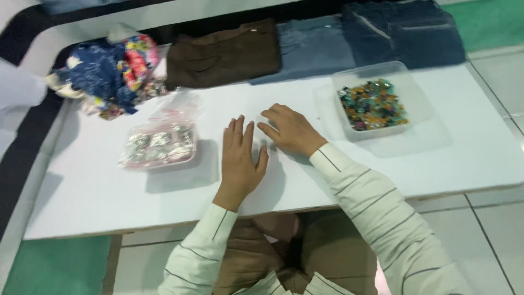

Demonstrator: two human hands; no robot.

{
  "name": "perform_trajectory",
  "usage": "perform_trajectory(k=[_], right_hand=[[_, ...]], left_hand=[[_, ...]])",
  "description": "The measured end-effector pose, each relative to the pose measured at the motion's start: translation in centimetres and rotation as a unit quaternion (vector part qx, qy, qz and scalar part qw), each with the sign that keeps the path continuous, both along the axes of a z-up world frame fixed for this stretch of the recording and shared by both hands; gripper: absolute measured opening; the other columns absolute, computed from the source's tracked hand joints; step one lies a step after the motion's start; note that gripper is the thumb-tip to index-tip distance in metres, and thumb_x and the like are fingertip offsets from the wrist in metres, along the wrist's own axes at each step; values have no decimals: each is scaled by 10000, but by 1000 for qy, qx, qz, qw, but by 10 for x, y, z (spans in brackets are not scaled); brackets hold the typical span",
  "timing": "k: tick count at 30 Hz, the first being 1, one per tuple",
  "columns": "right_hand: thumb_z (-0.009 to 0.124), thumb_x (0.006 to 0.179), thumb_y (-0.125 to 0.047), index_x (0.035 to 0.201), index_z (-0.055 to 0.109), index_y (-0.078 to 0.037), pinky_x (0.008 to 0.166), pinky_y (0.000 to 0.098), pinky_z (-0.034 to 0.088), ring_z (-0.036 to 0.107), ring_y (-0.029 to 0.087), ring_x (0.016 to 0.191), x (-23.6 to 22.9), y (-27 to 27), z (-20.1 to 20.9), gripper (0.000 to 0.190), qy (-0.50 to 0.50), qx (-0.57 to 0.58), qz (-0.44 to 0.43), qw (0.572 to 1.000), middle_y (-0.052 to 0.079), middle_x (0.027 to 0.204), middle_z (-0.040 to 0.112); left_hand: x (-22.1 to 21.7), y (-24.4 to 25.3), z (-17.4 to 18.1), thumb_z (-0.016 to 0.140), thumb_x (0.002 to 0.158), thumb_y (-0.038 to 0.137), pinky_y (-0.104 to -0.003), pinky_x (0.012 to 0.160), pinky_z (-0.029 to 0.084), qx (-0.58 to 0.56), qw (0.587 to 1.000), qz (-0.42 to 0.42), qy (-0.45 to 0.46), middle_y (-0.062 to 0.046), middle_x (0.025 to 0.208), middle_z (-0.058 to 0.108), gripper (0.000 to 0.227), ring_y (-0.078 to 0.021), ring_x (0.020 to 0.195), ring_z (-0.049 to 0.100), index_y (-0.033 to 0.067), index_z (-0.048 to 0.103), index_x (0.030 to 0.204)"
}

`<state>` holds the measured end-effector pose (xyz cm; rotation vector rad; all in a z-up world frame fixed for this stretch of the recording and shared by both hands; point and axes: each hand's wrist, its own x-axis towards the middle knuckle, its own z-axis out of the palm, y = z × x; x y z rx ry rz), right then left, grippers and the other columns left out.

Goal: The person sorts colorful buttons into a container by hand and places silver buttons into a small plastic bag.

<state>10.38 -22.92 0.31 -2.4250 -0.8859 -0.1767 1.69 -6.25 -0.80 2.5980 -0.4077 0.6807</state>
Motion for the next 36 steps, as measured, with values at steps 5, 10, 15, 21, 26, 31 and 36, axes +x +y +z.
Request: perform_trajectory(k=[5,10,15,21,26,31,36], right_hand=[[438,1063,-393,1221,649,-126,616,313,567,685,211,709,3,-14,4,375,-144,124,-25,981,30,764,605],[495,1012,-321,1180,676,-114,573,267,556,641,154,604,-18,-53,67,322,-238,238,-33,941,8,742,616],[616,922,-34,1073,757,-7,618,409,539,688,375,759,-1,-155,107,209,-55,50,-178,981,211,866,678],[751,819,-142,1320,659,35,799,517,580,678,498,1011,17,-188,92,540,179,-113,-206,955,331,1148,644],[789,755,-153,1299,678,0,815,523,578,649,452,1057,30,-170,70,576,195,-122,-136,964,278,1190,616],[659,839,-68,1282,698,-14,710,444,596,697,383,916,35,-185,49,448,240,-197,-163,937,241,1077,661],[604,892,30,1169,713,108,629,457,620,737,426,834,38,-188,95,307,203,-111,-191,954,330,1025,699]], left_hand=[[39,-34,-10,605,926,293,-531,1211,234,119,972,-44,200,-269,1531,370,701,-427,1461,326,3,367,1518],[70,-72,-17,474,981,332,-526,1182,256,17,985,-165,55,-257,1430,473,598,-422,1379,426,-14,438,1468],[95,-136,0,307,1080,258,-481,1187,320,-119,953,-257,-107,-195,1542,353,483,-366,1457,359,66,397,1514],[127,-159,-11,180,1067,286,-501,1199,273,-214,923,-315,-54,-181,1485,433,542,-369,1440,374,87,461,1486],[124,-151,-3,212,1046,272,-495,1204,257,-218,923,-316,-13,-152,1423,493,523,-358,1415,404,68,513,1421],[122,-154,-4,227,1052,276,-519,1209,241,-221,922,-316,-9,-161,1401,486,496,-377,1410,384,66,533,1381],[120,-154,2,195,1070,316,-548,1219,234,-216,922,-321,4,-162,1381,486,518,-387,1411,367,51,526,1370]])
